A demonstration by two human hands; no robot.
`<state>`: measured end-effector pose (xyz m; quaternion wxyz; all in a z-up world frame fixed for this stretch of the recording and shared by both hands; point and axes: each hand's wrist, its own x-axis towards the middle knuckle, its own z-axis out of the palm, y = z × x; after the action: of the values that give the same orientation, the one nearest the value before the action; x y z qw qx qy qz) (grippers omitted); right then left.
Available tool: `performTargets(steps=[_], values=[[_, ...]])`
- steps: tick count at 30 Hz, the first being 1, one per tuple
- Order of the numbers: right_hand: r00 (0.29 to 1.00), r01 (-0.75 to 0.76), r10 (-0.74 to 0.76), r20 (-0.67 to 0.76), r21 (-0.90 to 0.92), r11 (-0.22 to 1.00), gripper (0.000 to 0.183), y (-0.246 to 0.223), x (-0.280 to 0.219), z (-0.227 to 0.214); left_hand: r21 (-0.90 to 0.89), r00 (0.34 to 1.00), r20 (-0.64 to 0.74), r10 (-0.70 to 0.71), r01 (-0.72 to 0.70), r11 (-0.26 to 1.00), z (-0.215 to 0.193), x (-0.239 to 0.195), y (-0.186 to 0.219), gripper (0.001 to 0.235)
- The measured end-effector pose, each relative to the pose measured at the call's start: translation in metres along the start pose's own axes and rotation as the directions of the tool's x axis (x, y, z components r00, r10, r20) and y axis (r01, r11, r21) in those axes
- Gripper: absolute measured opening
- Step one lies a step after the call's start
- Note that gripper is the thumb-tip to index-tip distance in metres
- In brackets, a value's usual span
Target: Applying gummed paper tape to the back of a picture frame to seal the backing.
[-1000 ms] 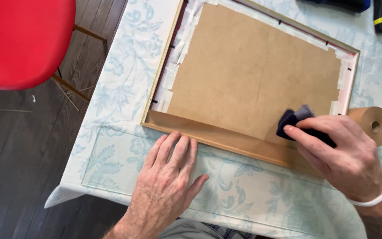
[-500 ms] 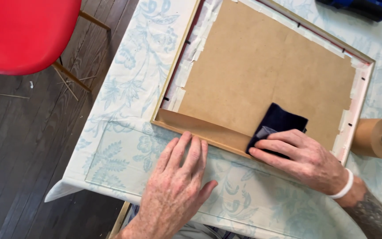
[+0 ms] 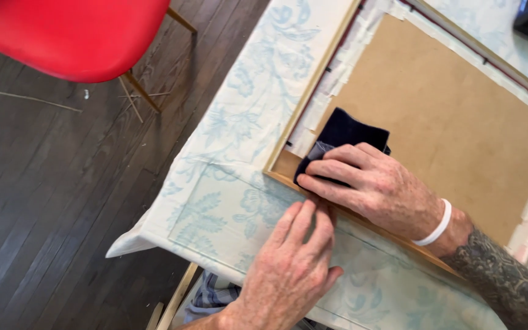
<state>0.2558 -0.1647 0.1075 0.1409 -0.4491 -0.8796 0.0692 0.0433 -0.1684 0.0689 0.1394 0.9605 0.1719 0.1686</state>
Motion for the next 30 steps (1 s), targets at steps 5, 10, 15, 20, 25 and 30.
performTargets(steps=[5, 10, 15, 20, 25, 30], values=[[0.999, 0.042, -0.043, -0.003, -0.103, 0.994, 0.028, 0.006, 0.028, 0.009, 0.008, 1.0, -0.002, -0.011, 0.011, 1.0, -0.003, 0.001, -0.001, 0.098], [1.0, 0.022, -0.021, 0.005, -0.108, 0.994, 0.023, 0.002, 0.034, 0.006, 0.023, 1.0, -0.024, 0.004, -0.004, 1.0, -0.004, 0.004, -0.002, 0.088], [1.0, 0.013, -0.014, -0.006, -0.164, 0.986, 0.018, -0.001, 0.034, 0.011, 0.058, 0.999, -0.03, 0.032, -0.03, 0.998, -0.007, 0.004, -0.001, 0.079], [0.995, -0.087, 0.094, -0.025, 0.214, 0.973, 0.02, 0.008, 0.033, 0.006, 0.197, 0.999, 0.022, 0.044, -0.047, 0.979, -0.008, 0.004, 0.002, 0.083], [0.97, -0.159, 0.201, -0.135, 0.269, 0.95, 0.021, 0.026, 0.014, -0.025, 0.18, 0.999, 0.01, 0.039, -0.04, 0.983, -0.005, 0.002, 0.001, 0.083], [0.994, 0.002, -0.003, -0.112, -0.001, 1.0, 0.017, 0.016, 0.019, 0.003, 0.143, 0.999, -0.014, 0.033, -0.031, 0.989, -0.004, 0.003, 0.002, 0.082]])
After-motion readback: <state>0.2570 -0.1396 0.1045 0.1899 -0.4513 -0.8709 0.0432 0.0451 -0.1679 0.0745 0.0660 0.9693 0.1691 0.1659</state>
